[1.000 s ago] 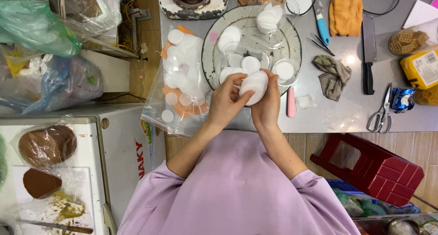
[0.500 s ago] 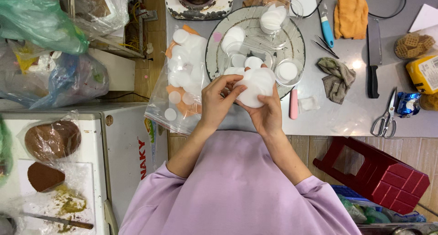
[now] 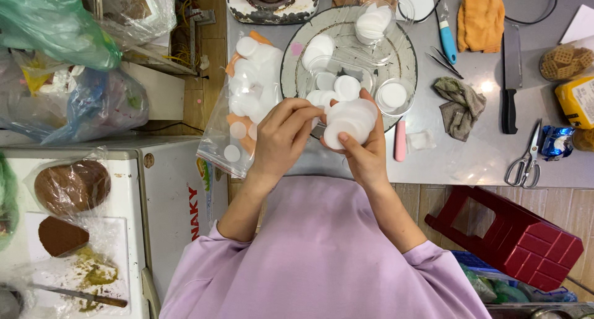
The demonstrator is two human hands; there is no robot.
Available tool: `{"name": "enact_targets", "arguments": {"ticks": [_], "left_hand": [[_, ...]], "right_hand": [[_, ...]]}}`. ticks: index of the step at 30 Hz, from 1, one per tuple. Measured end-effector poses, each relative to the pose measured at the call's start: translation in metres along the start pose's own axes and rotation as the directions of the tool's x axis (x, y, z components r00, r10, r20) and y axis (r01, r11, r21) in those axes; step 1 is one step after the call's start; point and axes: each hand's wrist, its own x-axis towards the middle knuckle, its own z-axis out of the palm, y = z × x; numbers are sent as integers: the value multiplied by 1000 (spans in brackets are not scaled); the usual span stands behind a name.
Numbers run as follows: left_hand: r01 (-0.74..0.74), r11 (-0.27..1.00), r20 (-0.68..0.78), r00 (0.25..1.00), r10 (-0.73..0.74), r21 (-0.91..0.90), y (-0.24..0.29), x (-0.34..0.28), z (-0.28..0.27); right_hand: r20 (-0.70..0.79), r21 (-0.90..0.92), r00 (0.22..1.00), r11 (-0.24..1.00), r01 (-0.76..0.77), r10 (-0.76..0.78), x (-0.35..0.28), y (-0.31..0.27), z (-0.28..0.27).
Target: The person sorts through white cotton pads by hand, picking them up from a pile and placing them onto a rotating glass stand.
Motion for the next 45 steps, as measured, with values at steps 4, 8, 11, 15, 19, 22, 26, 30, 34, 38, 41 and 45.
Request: {"name": "enact_targets", "arguments": {"ticks": [4,8,11,15,19,22,26,30,34,38,41,45], "left_hand": [[29,998,23,999,-28,-49,6,7,-4],[-259,964,132,959,250,58,4,14,-10],[-337,939,251,917,310,72,0,18,-9],[-346,937,318,896,311,57,-3,21,-6],[-348,936,348,886,307,60,-6,19,-5],[-282,960,372,891,261,1,-11,20,-1],[-109,980,427,888,171,-167,-21,23,-3],[48,961,420,904,74,-274,-27,23,-3],[108,963,393,920,-2,-247,-29,24,0],[90,968,283,959,-21,-232,-30,23,0],[130,959,233,970,-70,-251,-34,23,0],[255,890,257,952,-164,-377,-42,21,4]], "right_hand": [[18,-249,999,968,44,-41,-1,2,-4],[59,-556,997,827,78,-54,-2,-3,-1],[80,-631,997,774,59,-10,-4,-9,5],[61,-707,995,707,-11,77,-5,-14,10],[75,-708,995,706,8,64,-2,-14,10],[14,-725,990,683,-88,142,0,-15,9],[138,-691,986,722,25,98,1,-14,5],[221,-633,975,764,122,27,2,-12,-2],[77,-472,988,878,-80,132,-1,-3,-5],[115,-389,988,920,-50,102,-2,2,-8],[112,-324,987,944,-70,112,-3,1,-6],[121,-291,989,956,-44,82,-4,0,-4]]}}
